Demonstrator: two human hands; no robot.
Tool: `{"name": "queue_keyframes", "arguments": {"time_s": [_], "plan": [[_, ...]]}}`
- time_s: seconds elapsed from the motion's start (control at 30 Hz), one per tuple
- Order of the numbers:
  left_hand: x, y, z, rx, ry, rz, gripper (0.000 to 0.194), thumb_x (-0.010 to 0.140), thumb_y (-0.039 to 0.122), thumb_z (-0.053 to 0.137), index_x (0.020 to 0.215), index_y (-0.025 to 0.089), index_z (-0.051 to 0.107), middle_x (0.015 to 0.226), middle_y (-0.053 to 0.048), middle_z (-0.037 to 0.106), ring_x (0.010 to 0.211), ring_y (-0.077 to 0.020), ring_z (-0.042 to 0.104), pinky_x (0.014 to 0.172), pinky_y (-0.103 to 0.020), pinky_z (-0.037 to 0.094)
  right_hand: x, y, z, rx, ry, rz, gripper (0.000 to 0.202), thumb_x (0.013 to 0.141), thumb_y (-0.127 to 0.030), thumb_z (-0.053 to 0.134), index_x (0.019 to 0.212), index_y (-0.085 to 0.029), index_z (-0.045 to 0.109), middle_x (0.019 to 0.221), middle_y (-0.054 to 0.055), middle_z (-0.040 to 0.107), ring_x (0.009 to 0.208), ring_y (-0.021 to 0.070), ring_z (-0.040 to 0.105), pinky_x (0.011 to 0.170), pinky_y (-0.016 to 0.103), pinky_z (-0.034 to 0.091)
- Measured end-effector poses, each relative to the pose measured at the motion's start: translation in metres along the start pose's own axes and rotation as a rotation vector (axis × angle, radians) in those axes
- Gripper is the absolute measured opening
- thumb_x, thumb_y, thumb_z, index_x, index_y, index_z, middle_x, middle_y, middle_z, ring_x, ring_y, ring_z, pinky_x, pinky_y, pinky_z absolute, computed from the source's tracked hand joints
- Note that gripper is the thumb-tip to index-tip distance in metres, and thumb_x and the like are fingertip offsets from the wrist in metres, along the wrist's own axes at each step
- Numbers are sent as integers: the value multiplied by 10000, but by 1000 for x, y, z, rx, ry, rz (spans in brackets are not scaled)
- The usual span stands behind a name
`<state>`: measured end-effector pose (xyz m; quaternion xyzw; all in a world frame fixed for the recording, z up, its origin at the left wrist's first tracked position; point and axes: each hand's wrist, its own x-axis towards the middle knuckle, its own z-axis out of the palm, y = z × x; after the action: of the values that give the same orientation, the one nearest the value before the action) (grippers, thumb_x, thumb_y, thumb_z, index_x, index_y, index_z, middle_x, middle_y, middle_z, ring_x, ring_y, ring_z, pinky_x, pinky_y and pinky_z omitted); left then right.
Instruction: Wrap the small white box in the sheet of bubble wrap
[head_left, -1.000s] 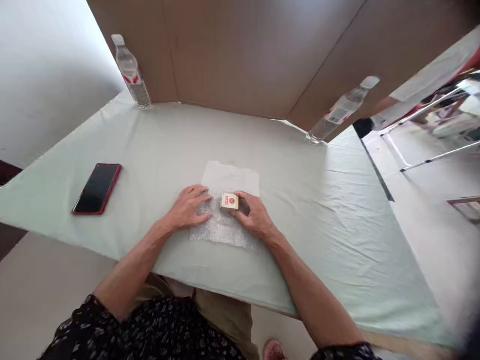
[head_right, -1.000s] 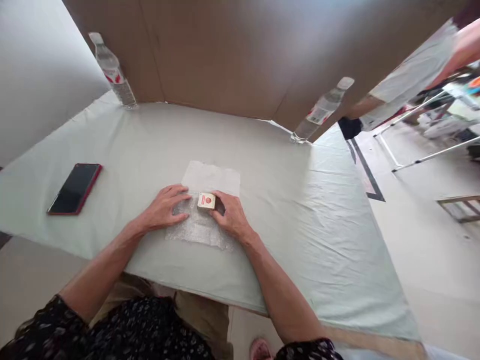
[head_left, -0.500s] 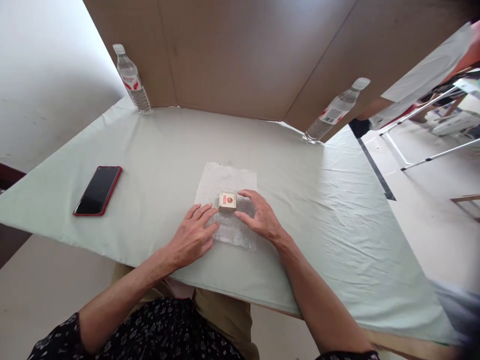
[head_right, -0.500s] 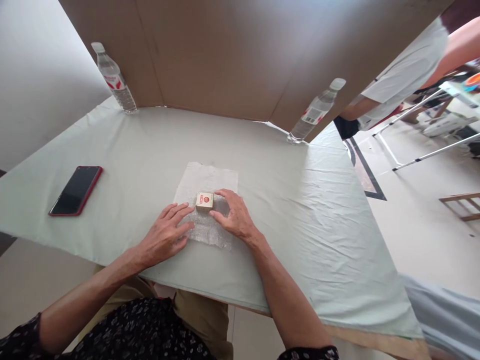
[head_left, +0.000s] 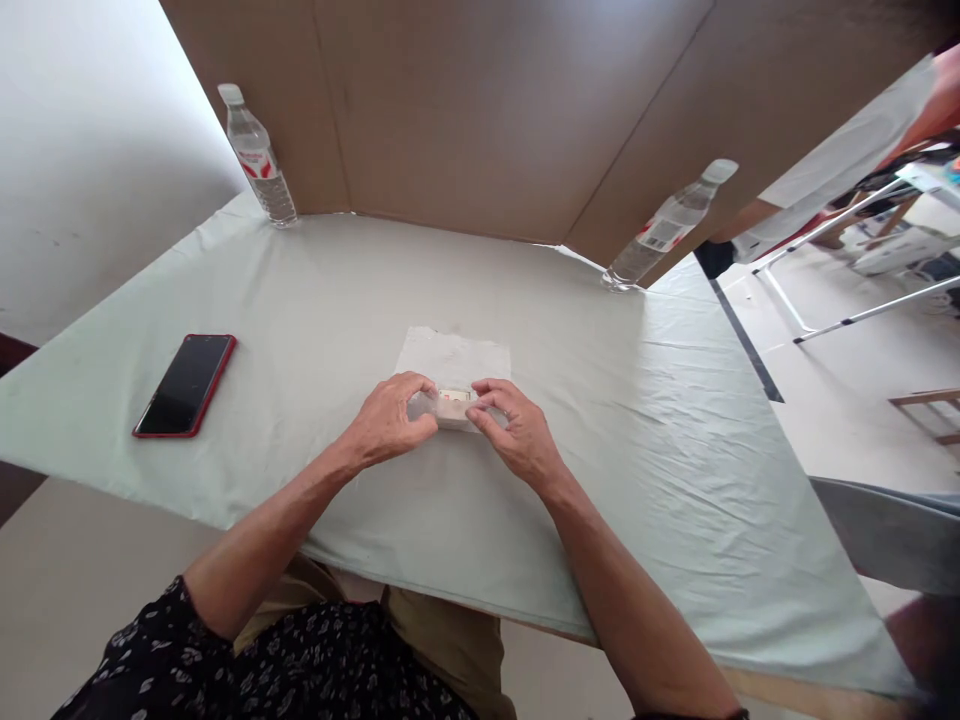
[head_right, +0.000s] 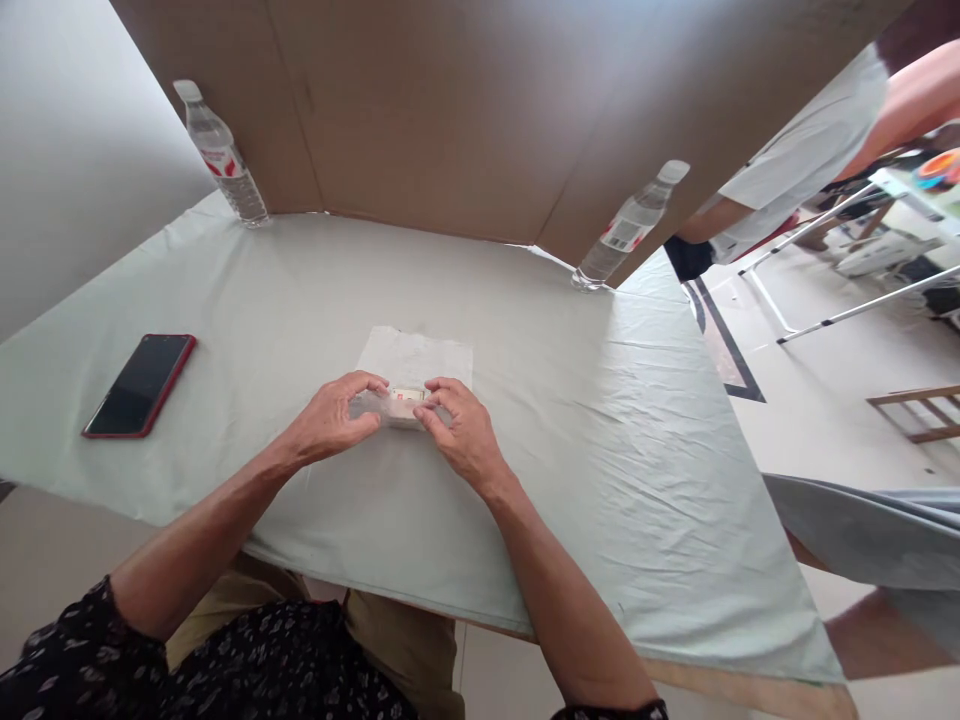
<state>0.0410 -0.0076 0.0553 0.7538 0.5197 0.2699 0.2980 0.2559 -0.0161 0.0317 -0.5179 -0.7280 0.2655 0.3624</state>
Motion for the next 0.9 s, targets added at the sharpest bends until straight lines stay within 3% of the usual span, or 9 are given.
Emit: {"name": "queue_keyframes", "arguments": {"time_s": [0.1,0.23,0.47,0.67,0.77,0.9], "plan": [[3,3,-2,15,-30,-24,337,706,206,579,1038,214,633,1184,-58,689,1021,-241,629,869,-361,483,10,4,1,182,-14,144,188,861,-387,606,780,-220,638,1161,80,690,1074,233,641,900,363,478],[10,1,9,-59,-14,-159,223,782,381,614,919,209,653,1078,-36,717,744,-170,591,675,-302,441,16,7,8,355,-56,257,227,821,-430,641,828,-203,650,914,53,715,810,182,640,724,302,479],[6,-4,16,-217,-12,-212,155,773,340,611,765,190,650,814,24,688,588,-104,453,577,-245,352,6,2,12,323,-58,250,209,790,-403,673,768,-199,633,799,17,689,720,149,590,663,269,451],[-1,-4,13,-243,-49,-198,145,761,325,622,772,188,667,831,8,704,722,-141,548,646,-247,378,1,1,10,270,-110,224,177,814,-371,640,763,-204,608,788,13,695,707,155,615,644,276,469],[1,-4,13,-249,-60,-210,146,755,324,629,769,184,669,780,16,684,679,-133,525,616,-243,362,1,2,7,123,-87,135,131,843,-346,619,835,-216,631,838,25,718,772,184,655,696,312,496],[4,-4,11,-249,-84,-202,137,756,309,623,755,181,670,758,18,684,675,-132,525,612,-243,368,-7,-15,-2,-262,134,-183,87,904,-287,604,911,-224,665,1067,79,732,1010,242,646,870,396,447]]}}
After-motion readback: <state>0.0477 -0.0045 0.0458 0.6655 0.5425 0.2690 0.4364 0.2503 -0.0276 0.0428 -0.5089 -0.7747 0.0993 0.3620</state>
